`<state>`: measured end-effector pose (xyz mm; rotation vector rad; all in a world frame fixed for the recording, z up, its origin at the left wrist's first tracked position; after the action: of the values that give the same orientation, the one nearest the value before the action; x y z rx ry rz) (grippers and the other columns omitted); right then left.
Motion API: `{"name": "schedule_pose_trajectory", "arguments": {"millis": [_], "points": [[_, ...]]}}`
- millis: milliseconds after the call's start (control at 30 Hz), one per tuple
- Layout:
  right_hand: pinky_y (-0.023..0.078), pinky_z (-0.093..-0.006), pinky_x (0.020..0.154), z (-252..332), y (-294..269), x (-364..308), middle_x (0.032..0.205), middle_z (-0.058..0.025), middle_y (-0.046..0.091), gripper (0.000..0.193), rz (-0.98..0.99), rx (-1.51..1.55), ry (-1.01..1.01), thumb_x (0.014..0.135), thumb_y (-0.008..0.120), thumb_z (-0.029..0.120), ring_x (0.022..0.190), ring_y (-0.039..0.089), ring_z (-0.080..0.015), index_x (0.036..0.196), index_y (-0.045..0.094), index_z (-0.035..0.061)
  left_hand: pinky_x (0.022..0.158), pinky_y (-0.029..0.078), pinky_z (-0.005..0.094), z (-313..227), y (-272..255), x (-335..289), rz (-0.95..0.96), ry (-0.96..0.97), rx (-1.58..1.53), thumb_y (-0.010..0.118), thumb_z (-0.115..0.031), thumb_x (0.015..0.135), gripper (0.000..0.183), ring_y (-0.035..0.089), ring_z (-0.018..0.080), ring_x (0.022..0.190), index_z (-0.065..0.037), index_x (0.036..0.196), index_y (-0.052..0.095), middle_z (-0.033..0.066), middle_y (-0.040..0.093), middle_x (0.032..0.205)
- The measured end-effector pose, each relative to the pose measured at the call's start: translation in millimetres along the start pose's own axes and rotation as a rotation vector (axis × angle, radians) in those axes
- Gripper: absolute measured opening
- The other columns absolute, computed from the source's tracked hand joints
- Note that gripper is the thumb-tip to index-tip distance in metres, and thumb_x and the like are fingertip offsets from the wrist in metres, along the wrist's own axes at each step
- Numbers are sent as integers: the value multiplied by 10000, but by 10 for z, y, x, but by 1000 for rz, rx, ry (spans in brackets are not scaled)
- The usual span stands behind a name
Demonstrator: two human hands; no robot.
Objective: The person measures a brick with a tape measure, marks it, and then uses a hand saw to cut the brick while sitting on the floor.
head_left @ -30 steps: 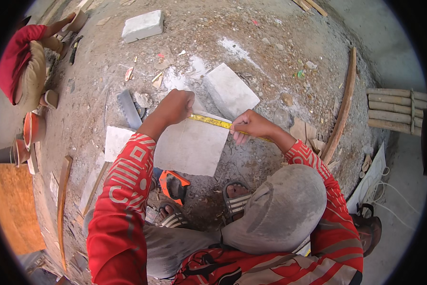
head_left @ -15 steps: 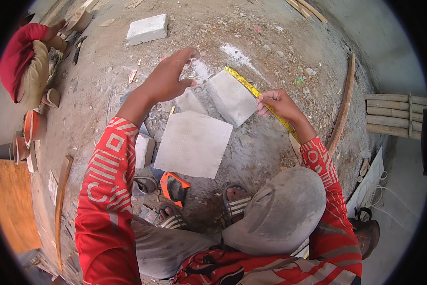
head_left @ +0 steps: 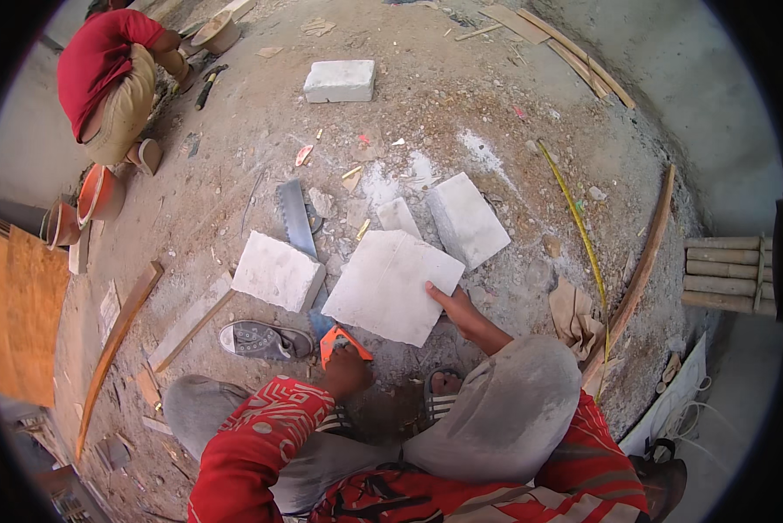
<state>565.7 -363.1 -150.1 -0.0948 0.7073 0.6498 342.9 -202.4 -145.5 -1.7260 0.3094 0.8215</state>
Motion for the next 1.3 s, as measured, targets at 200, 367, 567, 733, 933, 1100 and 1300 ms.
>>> {"name": "schedule_pose_trajectory", "arguments": {"millis": [200,367,567,733,933,1100,1300], "points": [[504,-374,987,88,89,-39,1294,-182,621,778,-110,51,-211,860,841,356,1195,616,-255,1364,442,-83,840,583,488,113,312,38,-27,-25,-79,738,-363,835,635,670,397,1037,105,1194,504,258,639,1108],[484,-382,1027,-11,5,-9,1360,-214,546,904,-118,62,-161,881,817,383,1256,570,-266,1408,286,-123,814,590,480,142,493,146,36,-67,-141,661,-242,863,473,706,377,981,91,1172,529,261,658,1059],[467,-389,1052,-110,100,-30,1419,-249,456,967,-43,79,-139,904,796,362,1306,512,-292,1431,157,-138,747,598,462,251,712,219,124,39,-151,682,-208,830,537,722,392,938,120,1200,471,303,670,1029],[441,-387,1073,115,30,-38,1426,-227,455,952,-49,30,-254,915,782,358,1304,507,-280,1459,160,-115,819,572,491,231,477,31,-187,-210,-513,823,-255,692,703,678,470,948,59,1183,432,298,677,1016],[407,-390,1102,16,-140,54,1451,-230,477,945,-75,-113,-254,929,729,455,1331,498,-294,1507,205,-79,689,520,537,-17,-563,-483,-539,-202,-739,723,-179,827,329,685,456,805,13,1024,543,259,665,791],[380,-386,1128,23,-93,45,1504,-172,440,832,-36,-115,-197,984,688,345,1371,447,-253,1557,222,-37,661,513,518,196,-821,-703,-781,-252,-793,716,-178,858,240,668,468,781,10,948,598,252,648,753],[407,-392,1105,52,-140,68,1481,-216,481,907,-45,-118,-203,947,718,422,1347,496,-284,1535,212,-48,542,405,308,369,-889,-992,-692,-331,-1458,693,-75,907,153,495,69,609,-14,832,575,-31,544,645]]}}
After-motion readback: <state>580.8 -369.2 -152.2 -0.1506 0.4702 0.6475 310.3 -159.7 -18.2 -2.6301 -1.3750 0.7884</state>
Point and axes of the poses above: each hand's wrist, its own x-axis towards the middle knuckle, its own y-axis out of the palm, z = x × y, the point moved 7 cm from there along x, towards the middle knuckle
